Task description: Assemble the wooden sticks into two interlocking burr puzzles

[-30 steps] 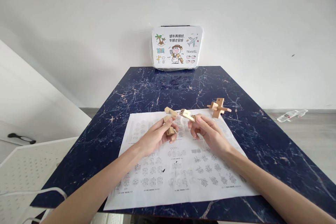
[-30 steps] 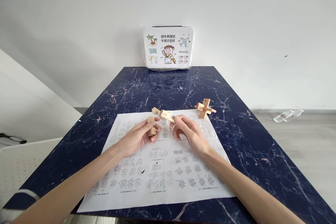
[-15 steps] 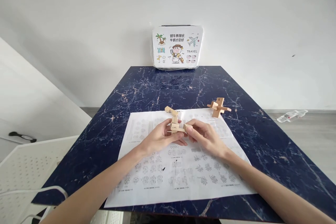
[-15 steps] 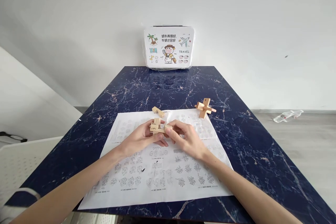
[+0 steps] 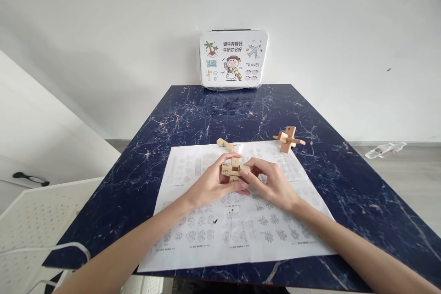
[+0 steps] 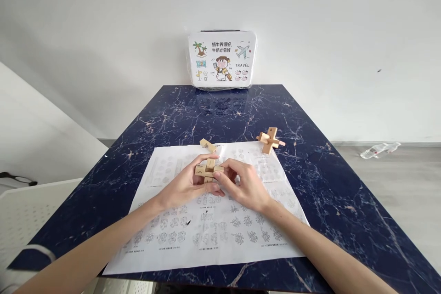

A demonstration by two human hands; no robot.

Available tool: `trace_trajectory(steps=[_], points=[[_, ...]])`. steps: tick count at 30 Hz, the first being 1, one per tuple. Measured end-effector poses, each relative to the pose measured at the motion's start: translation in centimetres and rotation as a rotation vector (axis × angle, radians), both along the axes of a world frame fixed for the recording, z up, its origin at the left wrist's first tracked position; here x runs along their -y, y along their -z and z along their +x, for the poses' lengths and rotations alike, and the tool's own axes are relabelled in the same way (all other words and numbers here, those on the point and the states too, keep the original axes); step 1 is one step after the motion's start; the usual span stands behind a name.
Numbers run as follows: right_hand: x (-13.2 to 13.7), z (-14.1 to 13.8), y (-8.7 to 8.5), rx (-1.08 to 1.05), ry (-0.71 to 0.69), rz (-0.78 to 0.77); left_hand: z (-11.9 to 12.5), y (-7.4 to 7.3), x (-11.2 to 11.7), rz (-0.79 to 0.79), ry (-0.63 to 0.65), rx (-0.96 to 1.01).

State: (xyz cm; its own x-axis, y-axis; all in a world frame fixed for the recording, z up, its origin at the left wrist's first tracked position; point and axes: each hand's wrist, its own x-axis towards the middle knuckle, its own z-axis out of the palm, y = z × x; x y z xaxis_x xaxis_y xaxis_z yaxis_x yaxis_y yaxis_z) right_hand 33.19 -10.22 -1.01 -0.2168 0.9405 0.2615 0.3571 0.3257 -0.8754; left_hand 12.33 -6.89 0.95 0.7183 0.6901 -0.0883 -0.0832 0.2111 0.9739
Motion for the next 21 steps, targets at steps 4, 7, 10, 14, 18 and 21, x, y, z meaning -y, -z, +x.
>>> trace_trajectory(steps=[4,7,10,14,18,21], points=[[0.00,0.02,-0.07,0.002,0.033,-0.014,0.15,0.18,0.34,0.061,-0.018,-0.012],[-0.04,0.11,-0.24,-0.015,0.024,-0.031,0.25,0.28,0.41,0.077,-0.009,-0.005],[-0.04,0.21,-0.44,-0.044,0.012,-0.035,0.32,0.22,0.32,0.089,-0.004,-0.002],[0.01,0.31,-0.64,-0.047,0.010,-0.012,0.29,-0.05,0.13,0.111,0.015,-0.010],[0.05,0.33,-0.67,-0.058,-0.002,-0.014,0.19,-0.26,-0.07,0.115,0.036,-0.020],[0.05,0.32,-0.73,-0.088,-0.020,-0.030,0.11,-0.23,-0.25,0.105,0.053,-0.012]])
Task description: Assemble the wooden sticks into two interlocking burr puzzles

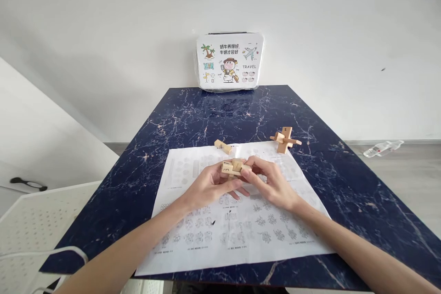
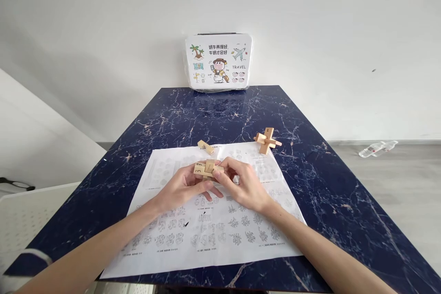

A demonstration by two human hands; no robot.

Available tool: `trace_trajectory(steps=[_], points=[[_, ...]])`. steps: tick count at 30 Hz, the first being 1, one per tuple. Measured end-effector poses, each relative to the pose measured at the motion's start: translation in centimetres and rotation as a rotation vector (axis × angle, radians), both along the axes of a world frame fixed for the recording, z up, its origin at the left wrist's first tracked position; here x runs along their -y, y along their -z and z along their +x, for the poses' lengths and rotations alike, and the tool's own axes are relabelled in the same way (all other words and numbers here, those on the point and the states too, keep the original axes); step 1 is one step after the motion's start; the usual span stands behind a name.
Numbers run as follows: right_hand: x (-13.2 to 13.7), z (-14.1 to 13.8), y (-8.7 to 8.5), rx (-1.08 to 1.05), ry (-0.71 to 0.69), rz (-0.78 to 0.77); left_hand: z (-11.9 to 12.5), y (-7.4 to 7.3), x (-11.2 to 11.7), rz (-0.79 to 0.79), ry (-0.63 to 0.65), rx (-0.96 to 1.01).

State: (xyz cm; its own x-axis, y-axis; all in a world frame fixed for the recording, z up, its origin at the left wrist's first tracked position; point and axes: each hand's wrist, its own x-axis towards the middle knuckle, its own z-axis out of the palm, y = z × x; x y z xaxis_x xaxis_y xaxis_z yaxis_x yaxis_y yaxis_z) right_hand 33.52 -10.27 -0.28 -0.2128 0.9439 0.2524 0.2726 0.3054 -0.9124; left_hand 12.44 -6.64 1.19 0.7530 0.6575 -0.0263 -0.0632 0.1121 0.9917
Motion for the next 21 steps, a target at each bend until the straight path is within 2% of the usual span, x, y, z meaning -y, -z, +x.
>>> trace_trajectory(steps=[8,15,21], points=[[-0.02,0.29,-0.26,-0.125,-0.063,-0.099,-0.18,0.43,-0.45,0.024,0.025,-0.014],[-0.63,0.44,0.18,-0.214,-0.050,-0.238,-0.07,-0.32,0.00,-0.005,0.041,-0.008],[-0.70,0.29,0.35,-0.314,-0.086,-0.297,-0.27,-0.31,-0.07,-0.010,-0.036,-0.031]])
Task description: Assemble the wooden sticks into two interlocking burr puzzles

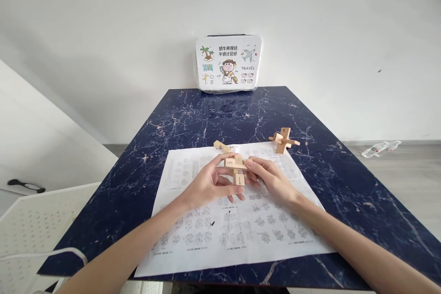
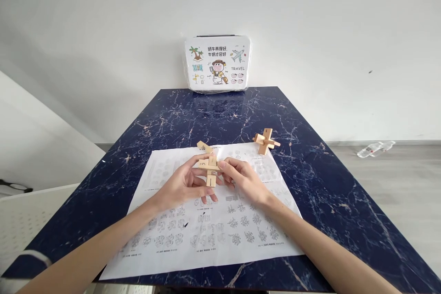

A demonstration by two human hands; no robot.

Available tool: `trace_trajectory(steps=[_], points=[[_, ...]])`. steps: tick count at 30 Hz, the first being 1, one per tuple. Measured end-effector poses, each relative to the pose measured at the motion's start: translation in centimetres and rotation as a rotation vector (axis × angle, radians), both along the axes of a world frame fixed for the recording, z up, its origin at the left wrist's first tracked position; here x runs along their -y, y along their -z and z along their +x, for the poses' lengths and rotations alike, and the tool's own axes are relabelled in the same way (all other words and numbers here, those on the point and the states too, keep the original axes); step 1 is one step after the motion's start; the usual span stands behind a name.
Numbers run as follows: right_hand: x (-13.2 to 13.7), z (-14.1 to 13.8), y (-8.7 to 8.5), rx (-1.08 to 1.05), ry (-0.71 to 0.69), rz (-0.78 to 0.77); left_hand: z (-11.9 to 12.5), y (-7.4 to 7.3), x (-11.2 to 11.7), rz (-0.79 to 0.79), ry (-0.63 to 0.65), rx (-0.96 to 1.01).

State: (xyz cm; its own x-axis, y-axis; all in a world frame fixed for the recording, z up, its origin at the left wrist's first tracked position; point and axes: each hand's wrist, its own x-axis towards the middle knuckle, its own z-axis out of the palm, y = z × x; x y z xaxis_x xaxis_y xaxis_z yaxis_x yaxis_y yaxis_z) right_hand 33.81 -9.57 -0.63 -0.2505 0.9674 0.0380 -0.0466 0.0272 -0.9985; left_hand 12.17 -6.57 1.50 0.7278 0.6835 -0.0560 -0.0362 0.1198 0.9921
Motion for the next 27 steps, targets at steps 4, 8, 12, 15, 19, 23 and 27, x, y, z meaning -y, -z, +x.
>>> trace_trajectory(steps=[4,8,12,15,19,23,27], points=[[0.0,0.0,0.3,0.030,-0.007,0.004,-0.2,0.1,-0.3,0.032,-0.057,-0.010],[-0.1,-0.1,0.5,0.038,0.018,0.008,-0.5,0.1,-1.1,0.099,-0.257,0.000],[0.0,-0.2,0.6,0.252,0.139,0.115,-0.8,0.4,-2.4,0.213,-0.620,-0.011],[0.0,-0.4,0.9,0.443,0.212,0.310,-1.0,1.0,-3.2,0.238,-0.779,-0.042],[-0.1,-0.5,1.7,0.609,0.212,0.574,-1.0,1.4,-3.6,0.208,-0.817,-0.072],[-0.5,-0.3,2.4,0.719,0.197,0.651,-0.9,1.4,-3.5,0.212,-0.783,-0.074],[-1.5,-0.4,2.7,0.796,0.178,0.669,-0.9,1.5,-3.4,0.215,-0.780,-0.074]])
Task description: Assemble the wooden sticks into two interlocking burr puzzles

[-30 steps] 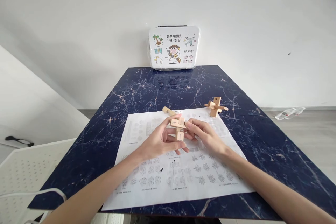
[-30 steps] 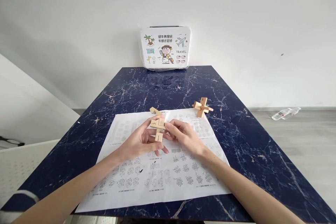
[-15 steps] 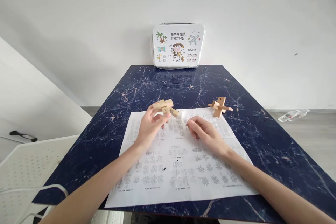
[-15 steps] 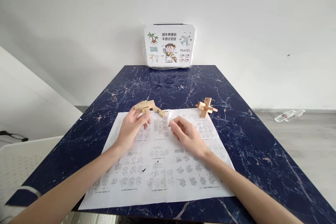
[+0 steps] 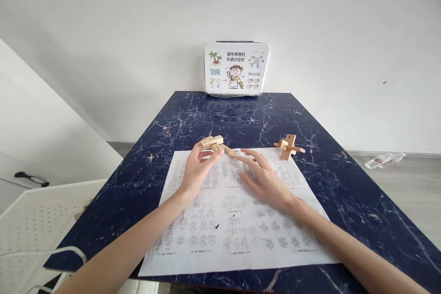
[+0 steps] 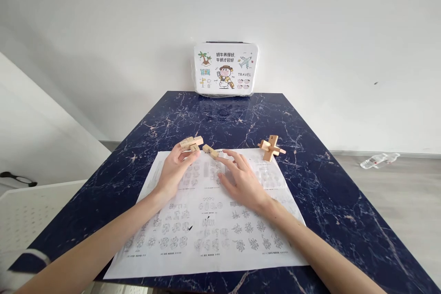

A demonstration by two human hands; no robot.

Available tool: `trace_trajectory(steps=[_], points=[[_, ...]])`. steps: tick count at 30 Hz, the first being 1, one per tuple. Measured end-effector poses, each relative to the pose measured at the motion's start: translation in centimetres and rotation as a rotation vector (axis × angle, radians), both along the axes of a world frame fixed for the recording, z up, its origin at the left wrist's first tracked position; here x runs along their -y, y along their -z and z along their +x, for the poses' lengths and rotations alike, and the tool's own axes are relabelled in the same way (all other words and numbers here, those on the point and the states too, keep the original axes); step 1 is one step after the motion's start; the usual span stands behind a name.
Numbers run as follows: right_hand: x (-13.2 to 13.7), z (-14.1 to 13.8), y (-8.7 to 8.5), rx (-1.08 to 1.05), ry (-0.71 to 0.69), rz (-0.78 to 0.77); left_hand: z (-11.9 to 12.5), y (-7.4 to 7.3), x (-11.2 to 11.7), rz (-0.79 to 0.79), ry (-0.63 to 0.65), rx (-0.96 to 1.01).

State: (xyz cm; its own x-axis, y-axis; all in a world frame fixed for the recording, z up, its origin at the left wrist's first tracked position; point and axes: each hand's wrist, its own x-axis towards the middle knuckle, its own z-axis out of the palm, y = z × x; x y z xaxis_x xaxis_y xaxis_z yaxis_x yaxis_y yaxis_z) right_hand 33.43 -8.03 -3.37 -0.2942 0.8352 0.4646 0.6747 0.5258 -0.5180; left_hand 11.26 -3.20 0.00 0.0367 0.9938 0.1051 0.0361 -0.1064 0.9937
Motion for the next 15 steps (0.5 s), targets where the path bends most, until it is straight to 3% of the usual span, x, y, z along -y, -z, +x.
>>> trace_trajectory(steps=[8,15], points=[[-2.7,-2.1,0.6,0.165,0.012,0.039,0.1,-0.3,0.4,0.033,0.067,-0.015],[-2.2,-1.3,0.4,0.097,0.039,0.037,0.3,-0.3,0.5,0.063,0.096,-0.029]])
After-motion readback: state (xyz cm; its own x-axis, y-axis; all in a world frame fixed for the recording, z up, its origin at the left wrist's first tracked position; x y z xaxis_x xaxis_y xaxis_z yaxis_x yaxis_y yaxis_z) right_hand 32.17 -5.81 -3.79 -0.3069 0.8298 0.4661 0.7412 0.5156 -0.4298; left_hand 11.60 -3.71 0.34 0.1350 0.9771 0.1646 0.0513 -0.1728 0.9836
